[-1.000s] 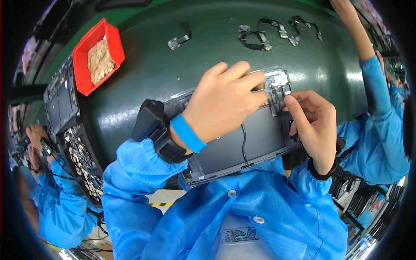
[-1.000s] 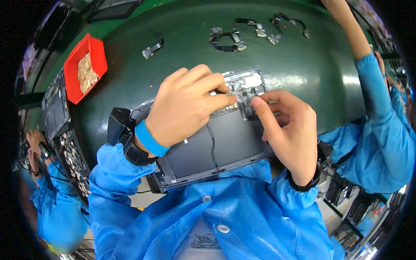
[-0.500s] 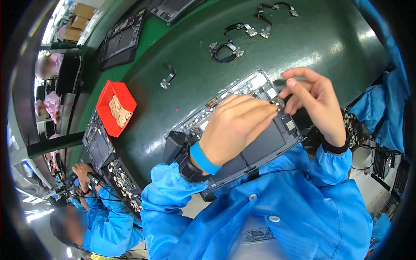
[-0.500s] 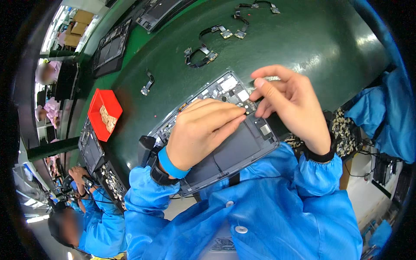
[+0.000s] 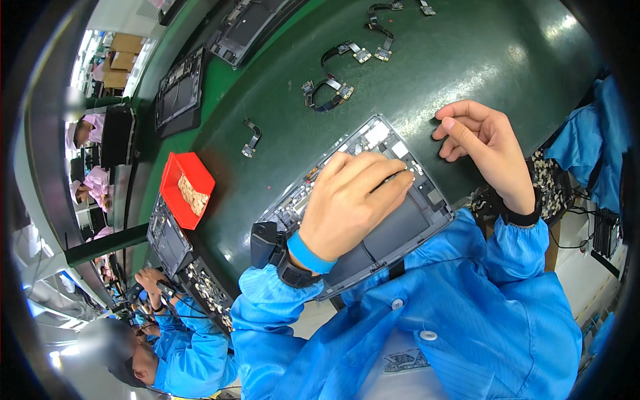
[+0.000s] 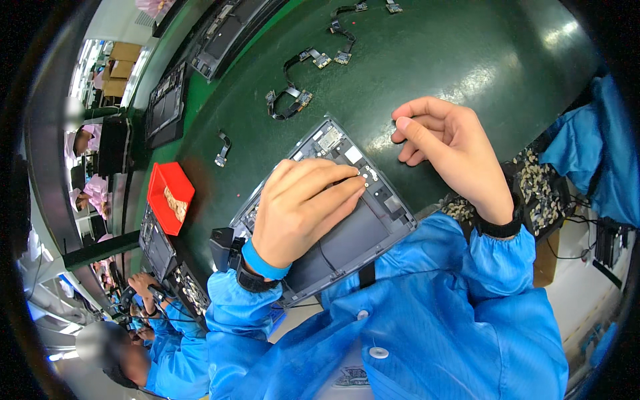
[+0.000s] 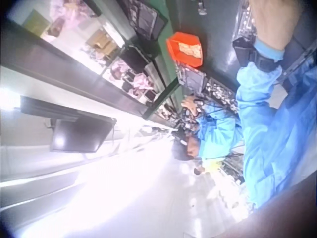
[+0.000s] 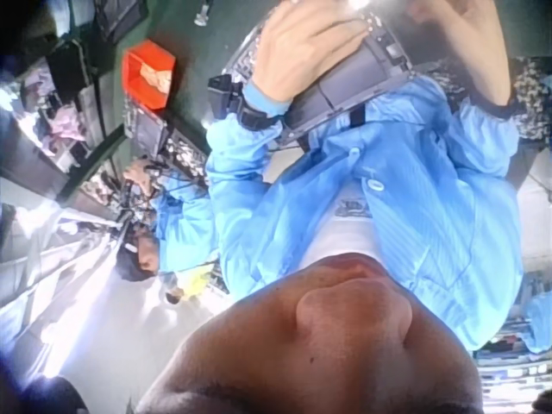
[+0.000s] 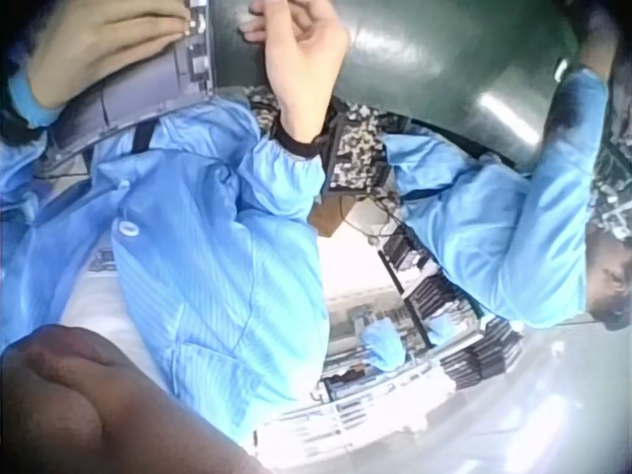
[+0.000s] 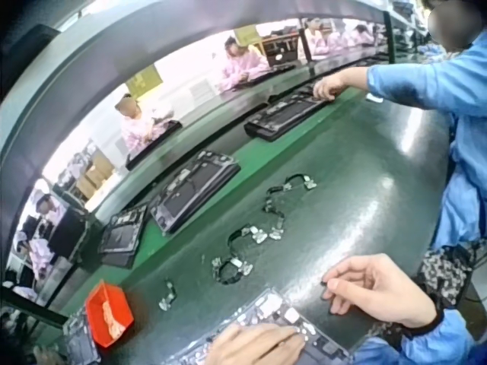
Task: The person installs internal ribbon cables and circuit boards into an electronics chassis, securing them with fasteners. This is done using tweezers and an electric screwdriver.
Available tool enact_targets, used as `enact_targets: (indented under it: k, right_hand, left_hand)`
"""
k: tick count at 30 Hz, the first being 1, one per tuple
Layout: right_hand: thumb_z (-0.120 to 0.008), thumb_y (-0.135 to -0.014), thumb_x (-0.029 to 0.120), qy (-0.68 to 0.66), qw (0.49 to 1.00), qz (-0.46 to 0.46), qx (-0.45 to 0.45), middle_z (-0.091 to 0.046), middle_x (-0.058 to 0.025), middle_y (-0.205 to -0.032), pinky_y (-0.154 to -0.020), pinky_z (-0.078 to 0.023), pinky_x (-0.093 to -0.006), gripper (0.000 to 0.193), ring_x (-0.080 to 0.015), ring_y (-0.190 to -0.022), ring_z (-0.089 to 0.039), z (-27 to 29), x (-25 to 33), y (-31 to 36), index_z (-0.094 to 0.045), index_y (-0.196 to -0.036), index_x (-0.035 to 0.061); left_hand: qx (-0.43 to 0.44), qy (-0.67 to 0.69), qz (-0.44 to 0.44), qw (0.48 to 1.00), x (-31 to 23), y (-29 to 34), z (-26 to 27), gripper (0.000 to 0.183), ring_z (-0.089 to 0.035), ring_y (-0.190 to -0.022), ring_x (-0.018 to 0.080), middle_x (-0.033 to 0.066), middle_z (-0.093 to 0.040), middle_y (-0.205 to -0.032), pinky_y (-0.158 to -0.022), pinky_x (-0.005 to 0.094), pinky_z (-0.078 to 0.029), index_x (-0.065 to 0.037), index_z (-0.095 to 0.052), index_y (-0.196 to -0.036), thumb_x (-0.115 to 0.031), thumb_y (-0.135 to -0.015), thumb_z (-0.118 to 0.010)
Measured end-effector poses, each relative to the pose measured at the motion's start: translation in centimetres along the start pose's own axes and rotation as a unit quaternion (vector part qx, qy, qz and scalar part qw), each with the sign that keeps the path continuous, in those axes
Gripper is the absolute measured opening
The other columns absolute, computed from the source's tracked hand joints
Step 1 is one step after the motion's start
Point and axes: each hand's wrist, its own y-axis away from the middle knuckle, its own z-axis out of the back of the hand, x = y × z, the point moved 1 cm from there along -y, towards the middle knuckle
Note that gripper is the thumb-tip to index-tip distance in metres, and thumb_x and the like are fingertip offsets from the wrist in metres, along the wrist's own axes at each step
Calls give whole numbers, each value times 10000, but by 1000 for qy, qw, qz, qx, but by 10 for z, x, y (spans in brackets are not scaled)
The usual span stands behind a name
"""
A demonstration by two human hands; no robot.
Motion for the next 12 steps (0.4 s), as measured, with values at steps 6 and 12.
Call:
enact_targets:
  k: [6,12]
  right_hand:
    - [-643,-1045,153,-2,1000,6,4,-724,-69,-969,-724,-546,-232,232,-106,-813,-688,0,-5,-1,-668,-1189,-27]
    - [-641,-1044,140,38,998,-24,36,-729,-75,-986,-712,-546,-225,229,-105,-797,-687,-6,-1,3,-664,-1200,-25]
  left_hand:
    - [-8,12,4,1000,-1,-1,-4,213,-690,-963,209,21,-740,-1064,-761,338,-459,-99,-773,-1003,-114,-798,-830]
    - [-20,-6,36,999,-4,1,-11,217,-670,-1062,223,26,-721,-1142,-827,353,-461,-128,-775,-1016,-134,-807,-833]
